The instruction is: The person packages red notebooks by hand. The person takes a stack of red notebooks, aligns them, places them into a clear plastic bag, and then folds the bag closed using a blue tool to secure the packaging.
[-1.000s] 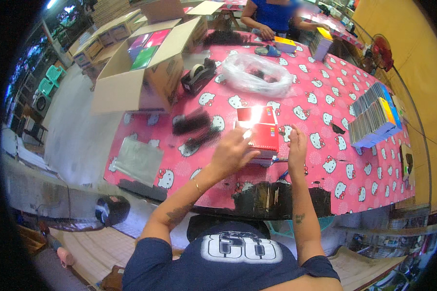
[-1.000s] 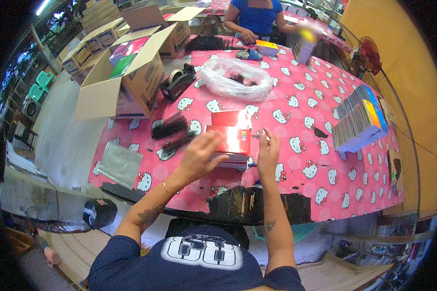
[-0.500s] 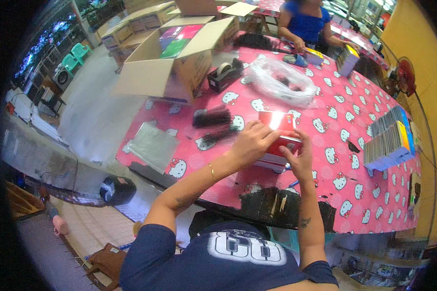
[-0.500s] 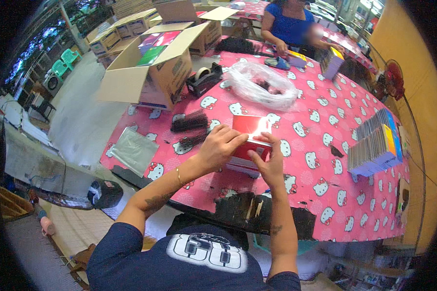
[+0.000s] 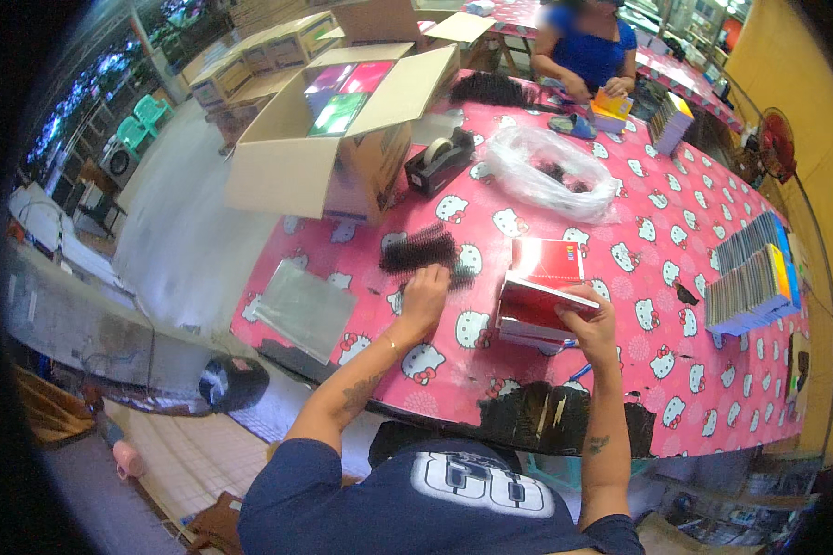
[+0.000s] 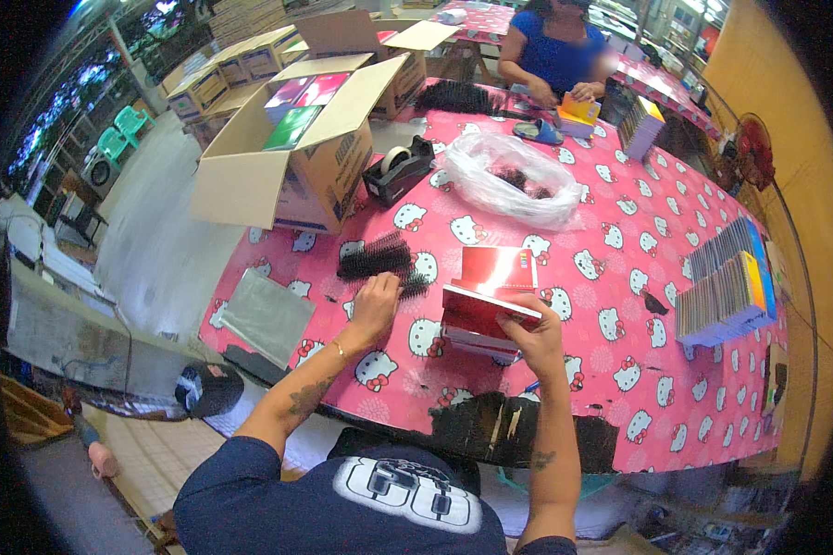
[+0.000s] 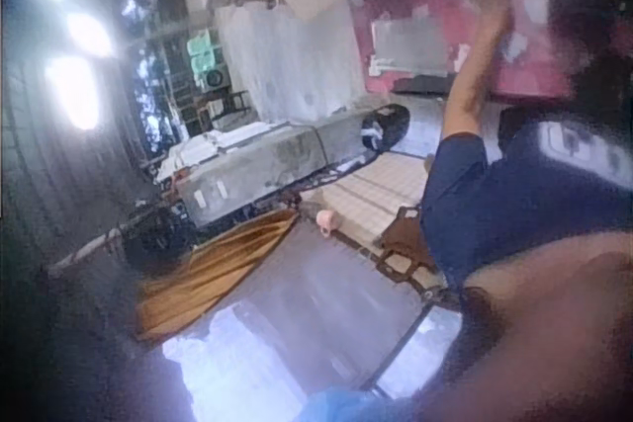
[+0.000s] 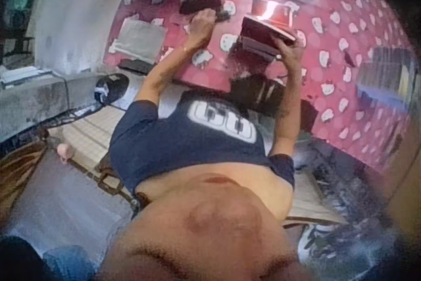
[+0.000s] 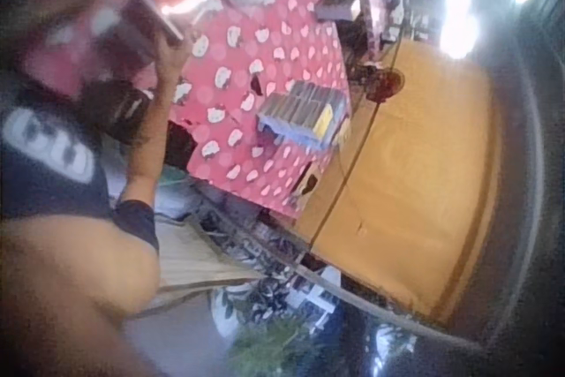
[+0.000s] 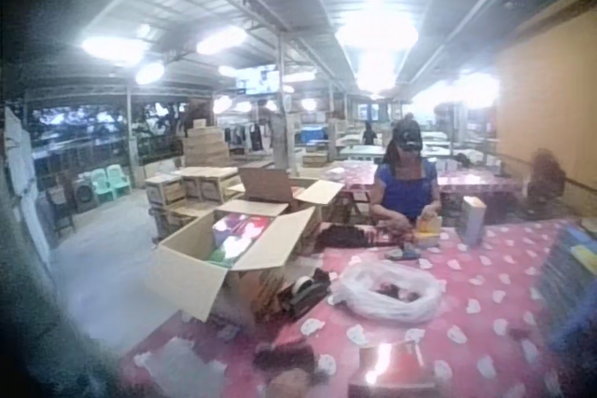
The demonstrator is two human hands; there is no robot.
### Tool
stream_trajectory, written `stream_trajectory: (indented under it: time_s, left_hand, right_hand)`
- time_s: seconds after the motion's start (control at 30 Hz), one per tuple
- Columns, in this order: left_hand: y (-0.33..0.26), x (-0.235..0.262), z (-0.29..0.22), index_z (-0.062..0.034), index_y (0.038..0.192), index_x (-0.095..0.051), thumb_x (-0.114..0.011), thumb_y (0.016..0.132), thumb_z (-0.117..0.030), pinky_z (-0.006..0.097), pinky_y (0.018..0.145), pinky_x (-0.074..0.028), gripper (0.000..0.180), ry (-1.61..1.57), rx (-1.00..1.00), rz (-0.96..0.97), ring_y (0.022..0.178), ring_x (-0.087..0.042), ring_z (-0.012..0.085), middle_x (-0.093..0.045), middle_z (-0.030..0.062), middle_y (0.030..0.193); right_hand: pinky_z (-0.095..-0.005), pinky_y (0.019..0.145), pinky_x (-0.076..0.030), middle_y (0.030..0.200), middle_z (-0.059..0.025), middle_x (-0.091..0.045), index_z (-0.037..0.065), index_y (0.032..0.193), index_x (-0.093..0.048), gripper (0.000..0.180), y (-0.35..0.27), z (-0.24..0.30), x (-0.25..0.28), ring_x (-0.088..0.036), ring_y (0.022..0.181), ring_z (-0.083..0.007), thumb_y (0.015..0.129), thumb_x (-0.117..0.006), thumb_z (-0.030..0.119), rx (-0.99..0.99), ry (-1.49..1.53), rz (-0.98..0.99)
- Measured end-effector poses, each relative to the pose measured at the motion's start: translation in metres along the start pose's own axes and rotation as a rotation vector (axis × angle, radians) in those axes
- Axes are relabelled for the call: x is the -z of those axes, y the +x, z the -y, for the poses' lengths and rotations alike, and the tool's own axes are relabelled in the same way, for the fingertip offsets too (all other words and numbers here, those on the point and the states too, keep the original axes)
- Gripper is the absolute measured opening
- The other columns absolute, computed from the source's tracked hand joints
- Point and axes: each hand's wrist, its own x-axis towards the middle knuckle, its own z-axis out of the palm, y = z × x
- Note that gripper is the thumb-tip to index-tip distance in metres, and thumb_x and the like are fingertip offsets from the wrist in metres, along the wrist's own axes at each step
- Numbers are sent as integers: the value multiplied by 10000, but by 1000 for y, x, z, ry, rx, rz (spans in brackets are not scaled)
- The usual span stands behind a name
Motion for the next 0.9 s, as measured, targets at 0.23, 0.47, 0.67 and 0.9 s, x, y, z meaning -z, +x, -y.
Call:
stream_trajectory:
  time_s: [0.23, 0.47, 0.67, 0.9]
  left_hand:
    - [38, 102, -55, -10, 1095, -575, -501, 1029, -157, 331, 816, -493, 178, -937, 523, -20, 1027, -588, 129, -640, 135, 1201]
    - [25, 108, -125, 18, 1367, -509, -457, 1029, -185, 385, 844, -472, 398, -1036, 284, -207, 935, -613, 275, -604, 210, 1032]
    - [47, 134, -93, -18, 1218, -644, -591, 974, -118, 318, 620, -482, 270, -533, -108, -252, 686, -588, 181, -641, 96, 824]
    - [48, 126, -91, -33, 1123, -716, -701, 885, -77, 319, 629, -507, 242, -648, -121, -198, 710, -633, 214, -661, 121, 865]
  right_hand:
    - [-258, 817, -508, 1003, -22, -701, 21, 1080, -684, 221, 0, 6, -1, -626, 912, -82, 863, -712, -16, -75, 60, -51]
    - [-242, 815, -499, 976, -4, -688, 17, 1095, -675, 228, 0, -7, -4, -615, 906, -70, 872, -709, -19, 54, 35, -42]
    - [-247, 839, -496, 993, -10, -690, 15, 1097, -676, 220, 2, -7, 8, -611, 924, -77, 883, -693, -32, 57, 7, -36]
    - [-261, 864, -502, 1069, -34, -702, 27, 1192, -674, 296, 0, -3, 7, -616, 971, -89, 902, -668, -35, 62, 2, -8]
